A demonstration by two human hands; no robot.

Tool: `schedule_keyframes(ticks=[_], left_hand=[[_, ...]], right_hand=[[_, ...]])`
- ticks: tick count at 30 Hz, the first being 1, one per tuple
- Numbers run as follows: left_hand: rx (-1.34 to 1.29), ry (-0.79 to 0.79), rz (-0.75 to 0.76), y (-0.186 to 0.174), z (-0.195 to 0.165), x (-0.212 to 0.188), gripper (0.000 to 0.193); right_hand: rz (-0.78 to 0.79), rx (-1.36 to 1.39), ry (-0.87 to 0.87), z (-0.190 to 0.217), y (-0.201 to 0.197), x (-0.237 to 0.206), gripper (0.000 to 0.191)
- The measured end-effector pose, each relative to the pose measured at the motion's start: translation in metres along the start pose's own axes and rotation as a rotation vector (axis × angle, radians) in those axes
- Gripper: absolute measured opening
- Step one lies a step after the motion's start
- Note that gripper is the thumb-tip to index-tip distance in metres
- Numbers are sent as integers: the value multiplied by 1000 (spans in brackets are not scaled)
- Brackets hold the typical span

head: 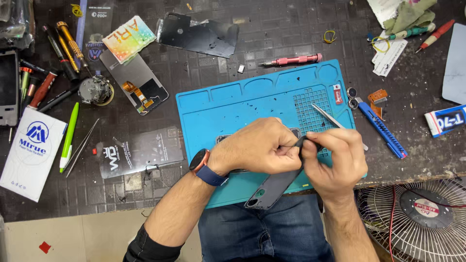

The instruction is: The person applies a dark adhesive strip around the perimeter of a smartphone back cover. They press the strip into place by hand, smoothing it along the edges and corners. The person works on a single back cover throughout the clip.

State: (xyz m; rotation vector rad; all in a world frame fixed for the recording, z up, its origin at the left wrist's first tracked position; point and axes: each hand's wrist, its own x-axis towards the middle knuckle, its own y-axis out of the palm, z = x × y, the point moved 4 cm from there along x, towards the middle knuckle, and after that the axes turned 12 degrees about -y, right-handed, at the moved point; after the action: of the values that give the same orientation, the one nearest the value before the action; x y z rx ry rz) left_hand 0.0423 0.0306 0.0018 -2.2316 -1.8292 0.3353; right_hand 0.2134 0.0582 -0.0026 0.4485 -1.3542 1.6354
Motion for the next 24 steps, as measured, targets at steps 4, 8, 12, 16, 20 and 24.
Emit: schedule_keyframes(ticks=[4,8,12,16,20,24], left_hand=[[16,-19,-1,0,0,0,34],[116,7,-66,2,-2,0,33],[181,65,-122,3,-4,-2,30],[256,119,-153,4,-7,-2,30],[330,87,-126,7,-5,-2,31],[294,141,-139,5,-7,-3,29]], right_hand=[[-20,-58,-56,6,-3,4,24],[-17,-99,-77,9,-4,4,23],[-18,-107,-53,9,-4,3,23],[-11,-111,-59,8,-3,1,23],[4,-112,-65,4,-4,-3,23],[33,-134,-62,0,-4,-7,21]])
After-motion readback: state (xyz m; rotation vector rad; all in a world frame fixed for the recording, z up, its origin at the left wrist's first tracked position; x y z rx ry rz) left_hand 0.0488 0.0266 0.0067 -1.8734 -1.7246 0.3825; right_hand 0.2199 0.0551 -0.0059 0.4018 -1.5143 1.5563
